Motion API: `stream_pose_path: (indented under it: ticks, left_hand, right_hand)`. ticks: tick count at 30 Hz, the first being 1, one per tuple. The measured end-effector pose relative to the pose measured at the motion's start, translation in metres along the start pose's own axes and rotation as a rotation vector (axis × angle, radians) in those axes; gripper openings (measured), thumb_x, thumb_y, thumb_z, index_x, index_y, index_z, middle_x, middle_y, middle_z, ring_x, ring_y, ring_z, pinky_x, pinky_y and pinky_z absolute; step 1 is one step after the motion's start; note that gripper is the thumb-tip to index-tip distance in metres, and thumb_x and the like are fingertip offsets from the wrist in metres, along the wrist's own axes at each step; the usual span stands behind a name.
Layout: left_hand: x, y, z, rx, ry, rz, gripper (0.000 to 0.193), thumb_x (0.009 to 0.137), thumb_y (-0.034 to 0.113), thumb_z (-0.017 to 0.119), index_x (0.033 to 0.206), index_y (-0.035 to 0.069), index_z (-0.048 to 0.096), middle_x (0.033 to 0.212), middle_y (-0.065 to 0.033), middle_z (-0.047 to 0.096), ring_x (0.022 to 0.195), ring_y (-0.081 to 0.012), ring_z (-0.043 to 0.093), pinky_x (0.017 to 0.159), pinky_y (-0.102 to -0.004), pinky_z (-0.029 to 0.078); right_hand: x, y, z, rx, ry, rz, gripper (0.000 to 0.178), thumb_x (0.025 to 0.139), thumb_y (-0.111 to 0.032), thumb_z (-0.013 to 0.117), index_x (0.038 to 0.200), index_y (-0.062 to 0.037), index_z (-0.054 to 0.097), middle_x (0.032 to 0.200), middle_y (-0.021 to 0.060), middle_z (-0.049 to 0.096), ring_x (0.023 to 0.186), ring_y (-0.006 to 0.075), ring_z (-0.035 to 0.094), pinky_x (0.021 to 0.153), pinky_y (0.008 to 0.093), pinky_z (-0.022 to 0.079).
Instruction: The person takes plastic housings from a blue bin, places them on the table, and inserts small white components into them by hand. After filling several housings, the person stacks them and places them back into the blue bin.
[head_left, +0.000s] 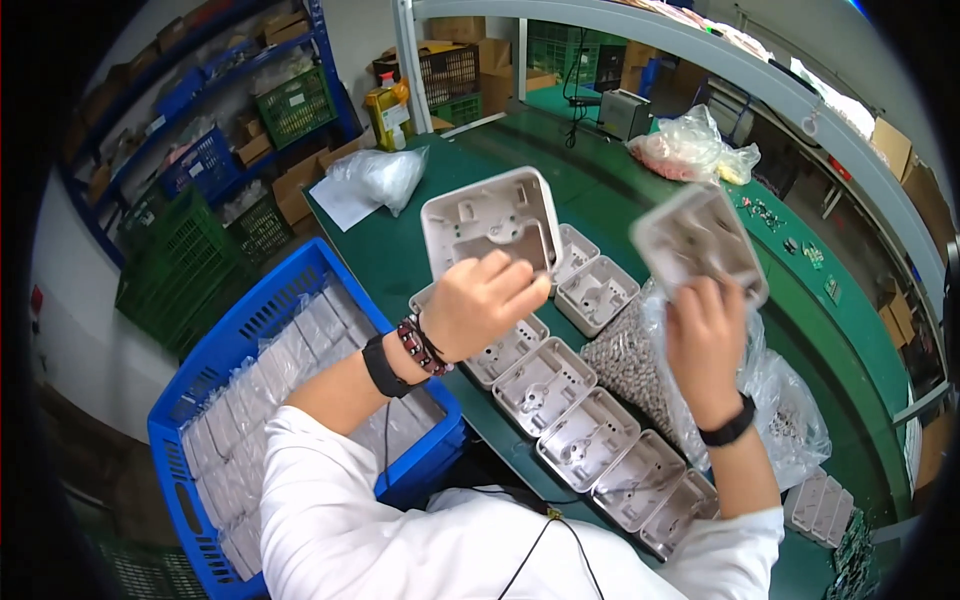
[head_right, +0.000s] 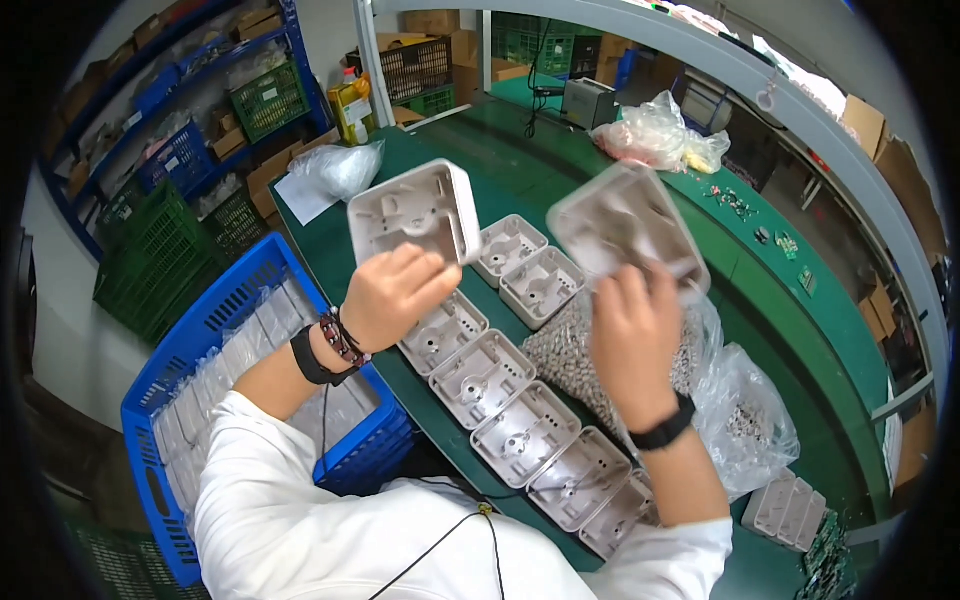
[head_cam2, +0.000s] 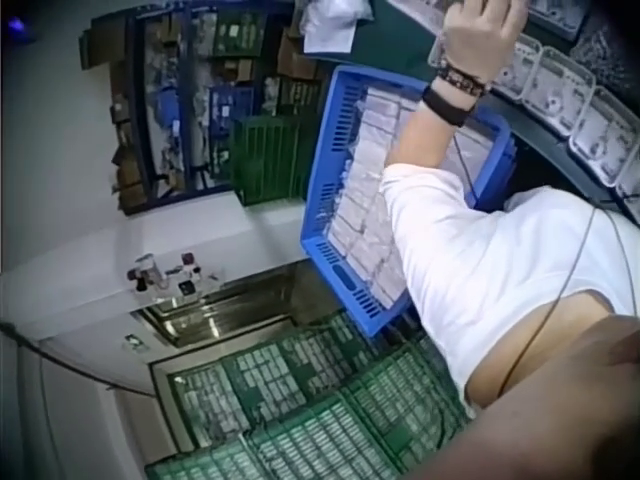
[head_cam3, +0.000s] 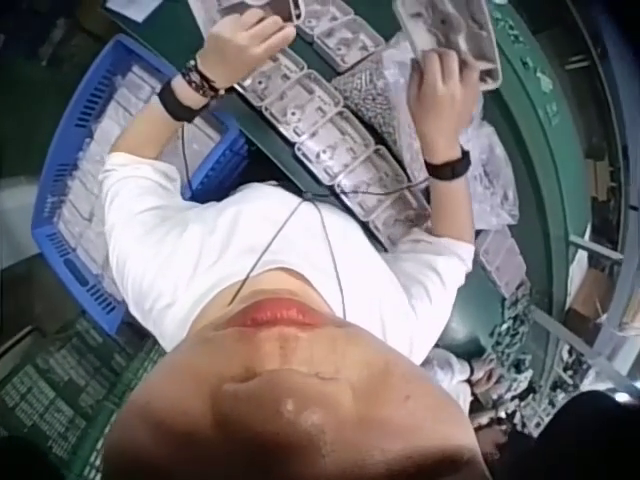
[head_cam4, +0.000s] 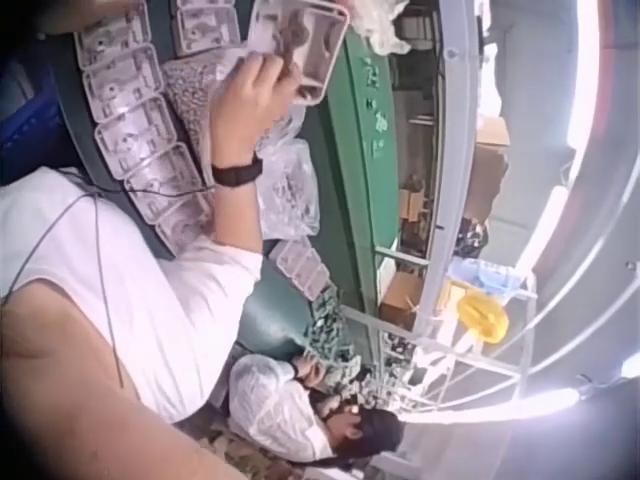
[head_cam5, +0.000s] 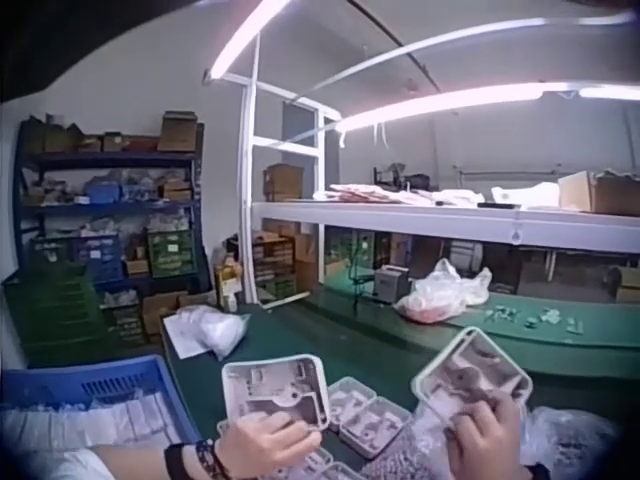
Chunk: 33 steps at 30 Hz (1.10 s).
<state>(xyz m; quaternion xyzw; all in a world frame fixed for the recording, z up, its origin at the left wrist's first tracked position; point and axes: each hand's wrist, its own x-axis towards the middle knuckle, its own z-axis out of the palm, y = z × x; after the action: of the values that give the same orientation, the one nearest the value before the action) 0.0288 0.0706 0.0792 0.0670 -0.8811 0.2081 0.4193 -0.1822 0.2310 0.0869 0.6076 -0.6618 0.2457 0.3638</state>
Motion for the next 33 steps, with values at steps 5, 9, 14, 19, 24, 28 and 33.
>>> stream_pose_path:
  ticks: [5,9,14,19,24,28,33]
  left_hand:
    - [-0.017,-0.016,0.022,0.044,-0.200,0.192,0.016,0.068,0.014,0.058,0.083,0.016,0.056,0.074,0.0033,0.049,0.070,-0.0137,0.052,0.052,-0.0255,0.043]
    - [-0.016,-0.043,0.048,0.042,-0.350,0.187,0.011,0.070,0.014,0.055,0.081,0.017,0.055,0.077,0.0030,0.053,0.073,-0.0146,0.055,0.054,-0.0262,0.044]
    - [-0.017,-0.122,0.126,0.184,-0.371,-0.118,0.012,0.075,0.013,0.052,0.084,0.016,0.060,0.073,-0.0006,0.061,0.078,-0.0198,0.058,0.065,-0.0356,0.045]
    - [-0.036,-0.165,0.170,0.225,-0.502,0.024,0.013,0.076,0.012,0.052,0.081,0.017,0.063,0.075,0.0004,0.062,0.086,-0.0204,0.057,0.074,-0.0382,0.042]
    - [-0.065,-0.172,0.179,0.220,-0.763,-0.160,0.016,0.076,0.016,0.054,0.088,0.015,0.065,0.084,-0.0062,0.063,0.092,-0.0230,0.056,0.077,-0.0386,0.043]
    - [-0.095,-0.206,0.208,0.000,-0.769,-0.775,0.024,0.078,0.021,0.056,0.098,0.010,0.065,0.098,-0.0127,0.062,0.100,-0.0281,0.054,0.084,-0.0386,0.042]
    - [-0.061,-0.179,0.216,-0.375,-0.940,-1.006,0.042,0.081,0.029,0.056,0.116,0.006,0.056,0.127,-0.0178,0.046,0.114,-0.0330,0.047,0.096,-0.0365,0.038]
  right_hand:
    - [-0.035,0.032,-0.071,-0.038,-0.127,0.077,0.020,0.067,0.003,0.061,0.085,0.0009,0.052,0.094,0.0140,0.053,0.099,0.0377,0.046,0.083,0.0448,0.038]
    - [-0.068,0.044,-0.127,-0.184,-0.187,0.131,0.015,0.072,0.001,0.057,0.087,0.0001,0.054,0.094,0.0142,0.052,0.104,0.0375,0.045,0.086,0.0455,0.037]
    - [-0.087,0.025,-0.168,-0.375,-0.168,0.112,0.015,0.072,-0.001,0.055,0.086,-0.0028,0.056,0.093,0.0124,0.053,0.103,0.0343,0.047,0.083,0.0448,0.039]
    - [-0.124,0.027,-0.181,-0.393,-0.229,0.082,0.009,0.082,-0.010,0.062,0.090,-0.0143,0.064,0.094,0.0091,0.050,0.090,0.0306,0.053,0.081,0.0426,0.042]
    - [-0.137,0.027,-0.190,-0.461,-0.222,0.188,0.013,0.082,-0.006,0.061,0.088,-0.0166,0.066,0.099,0.0089,0.050,0.099,0.0310,0.052,0.084,0.0426,0.041]
    - [-0.142,0.031,-0.192,-0.452,-0.221,0.242,0.015,0.082,-0.004,0.060,0.089,-0.0158,0.067,0.100,0.0085,0.052,0.100,0.0304,0.052,0.084,0.0421,0.041]
    - [-0.142,0.029,-0.181,-0.465,-0.302,0.265,0.013,0.082,-0.005,0.059,0.089,-0.0132,0.067,0.102,0.0080,0.055,0.100,0.0295,0.053,0.085,0.0412,0.041]
